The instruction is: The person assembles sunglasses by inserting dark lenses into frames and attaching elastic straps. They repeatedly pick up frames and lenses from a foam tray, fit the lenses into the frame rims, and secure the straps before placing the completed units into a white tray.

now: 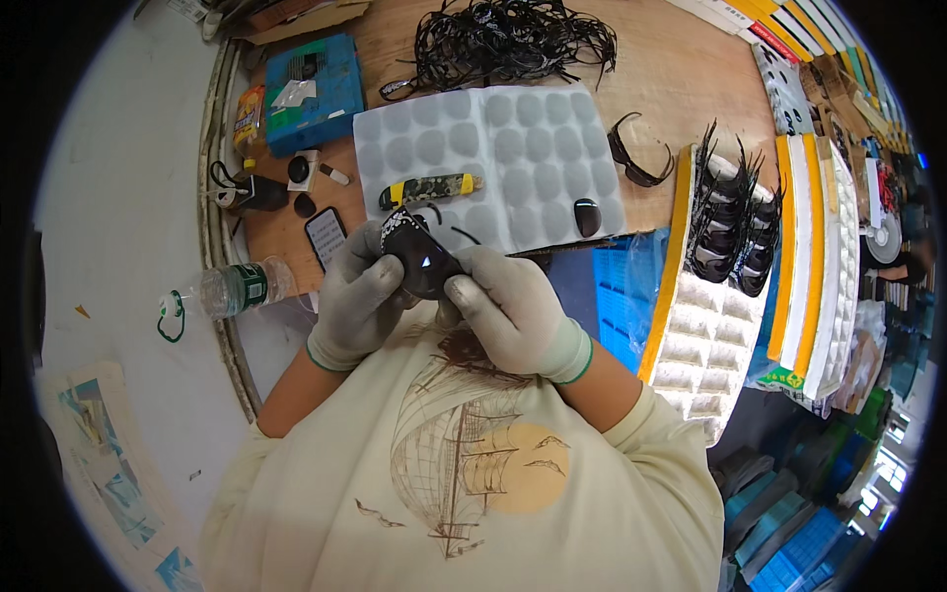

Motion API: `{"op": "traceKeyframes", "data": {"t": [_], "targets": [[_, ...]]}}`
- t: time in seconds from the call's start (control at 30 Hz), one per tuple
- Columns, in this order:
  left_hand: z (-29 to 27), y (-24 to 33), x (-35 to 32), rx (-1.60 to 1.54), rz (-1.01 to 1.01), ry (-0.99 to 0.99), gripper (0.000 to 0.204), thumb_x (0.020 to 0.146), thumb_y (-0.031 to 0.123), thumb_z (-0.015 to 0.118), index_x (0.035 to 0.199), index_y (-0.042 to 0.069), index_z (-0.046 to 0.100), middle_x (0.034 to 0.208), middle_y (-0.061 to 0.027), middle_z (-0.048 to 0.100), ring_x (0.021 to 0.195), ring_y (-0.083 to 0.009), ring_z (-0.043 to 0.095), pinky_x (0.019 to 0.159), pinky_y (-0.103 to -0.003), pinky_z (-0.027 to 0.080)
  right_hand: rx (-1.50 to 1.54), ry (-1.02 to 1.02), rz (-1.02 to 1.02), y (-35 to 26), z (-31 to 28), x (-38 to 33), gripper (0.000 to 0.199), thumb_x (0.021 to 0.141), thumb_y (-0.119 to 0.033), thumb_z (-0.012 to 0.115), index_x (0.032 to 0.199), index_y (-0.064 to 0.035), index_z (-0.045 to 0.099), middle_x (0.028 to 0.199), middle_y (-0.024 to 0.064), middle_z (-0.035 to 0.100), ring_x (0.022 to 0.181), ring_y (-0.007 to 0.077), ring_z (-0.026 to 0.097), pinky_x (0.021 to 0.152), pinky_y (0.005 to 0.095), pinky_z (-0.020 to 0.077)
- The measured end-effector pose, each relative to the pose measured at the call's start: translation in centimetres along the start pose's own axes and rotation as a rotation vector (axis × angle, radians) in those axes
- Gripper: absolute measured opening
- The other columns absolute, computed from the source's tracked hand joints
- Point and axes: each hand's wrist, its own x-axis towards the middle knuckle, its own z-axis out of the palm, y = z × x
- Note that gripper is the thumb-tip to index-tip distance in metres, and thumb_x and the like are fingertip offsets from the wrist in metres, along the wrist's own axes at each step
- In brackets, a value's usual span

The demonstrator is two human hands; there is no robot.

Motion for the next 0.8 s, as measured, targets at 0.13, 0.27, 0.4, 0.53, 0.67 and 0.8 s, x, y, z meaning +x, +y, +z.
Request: {"op": "traceKeyframes", "data": {"t": [0.13, 0.27, 0.4, 0.53, 0.67, 0.8], "targets": [[0.4, 1.0, -0.5, 0.243, -0.005, 0.040, 0.020, 0.094, 0.020, 0.070, 0.097, 0.004, 0.058, 0.088, -0.0022, 0.062, 0.076, -0.0064, 0.055, 0.067, -0.023, 0.048, 0.055, 0.012, 0.005, -0.5, 0.3, -0.2, 0.025, 0.101, -0.017, 0.053, 0.112, 0.0037, 0.064, 0.077, 0.0109, 0.068, 0.068, 0.0215, 0.066, 0.066, 0.0321, 0.0521], [1.7, 2.8, -1.8, 0.400, 0.035, -0.108, 0.017, 0.095, 0.018, 0.068, 0.095, 0.004, 0.057, 0.086, -0.0004, 0.060, 0.076, -0.0051, 0.052, 0.067, -0.024, 0.045, -0.001, -0.132, -0.004, -1.0, -1.0, -1.3, 0.030, 0.099, -0.021, 0.059, 0.115, 0.0039, 0.067, 0.075, 0.0096, 0.070, 0.066, 0.0187, 0.068, 0.065, 0.0299, 0.0531], [2.6, 3.7, -2.4, 0.460, 0.015, -0.170, 0.016, 0.096, 0.016, 0.065, 0.099, 0.002, 0.058, 0.086, 0.0003, 0.060, 0.077, -0.0060, 0.052, 0.069, -0.025, 0.045, 0.036, -0.050, -0.008, -0.8, -0.9, -2.1, 0.027, 0.098, -0.021, 0.060, 0.106, 0.0035, 0.068, 0.073, 0.0090, 0.070, 0.063, 0.0160, 0.067, 0.062, 0.0280, 0.0526], [2.6, 3.4, -1.5, 0.542, -0.055, -0.159, 0.022, 0.100, 0.021, 0.061, 0.107, 0.000, 0.056, 0.096, -0.0034, 0.065, 0.082, -0.0098, 0.059, 0.072, -0.028, 0.051, 0.136, 0.181, 0.039, -0.6, 1.0, -2.0, 0.021, 0.097, -0.015, 0.060, 0.103, 0.0047, 0.066, 0.078, 0.0088, 0.073, 0.067, 0.0113, 0.067, 0.061, 0.0269, 0.0525], [1.8, 2.7, -1.2, 0.869, 0.039, -0.141, 0.023, 0.099, 0.022, 0.059, 0.102, -0.001, 0.061, 0.084, -0.0054, 0.066, 0.076, -0.0115, 0.060, 0.068, -0.030, 0.049, 0.111, 0.252, 0.088, -0.7, 1.9, -1.6, 0.019, 0.096, -0.012, 0.062, 0.104, 0.0057, 0.064, 0.080, 0.0104, 0.073, 0.069, 0.0112, 0.068, 0.062, 0.0264, 0.0530], [2.8, 3.5, -1.0, 0.928, 0.069, -0.112, 0.021, 0.098, 0.019, 0.059, 0.095, -0.001, 0.062, 0.075, -0.0073, 0.063, 0.071, -0.0114, 0.060, 0.065, -0.029, 0.048, -0.037, 0.324, 0.077, -2.3, 2.5, -1.4, 0.021, 0.095, -0.012, 0.064, 0.106, 0.0059, 0.063, 0.080, 0.0106, 0.073, 0.069, 0.0117, 0.069, 0.062, 0.0267, 0.0538]]}}
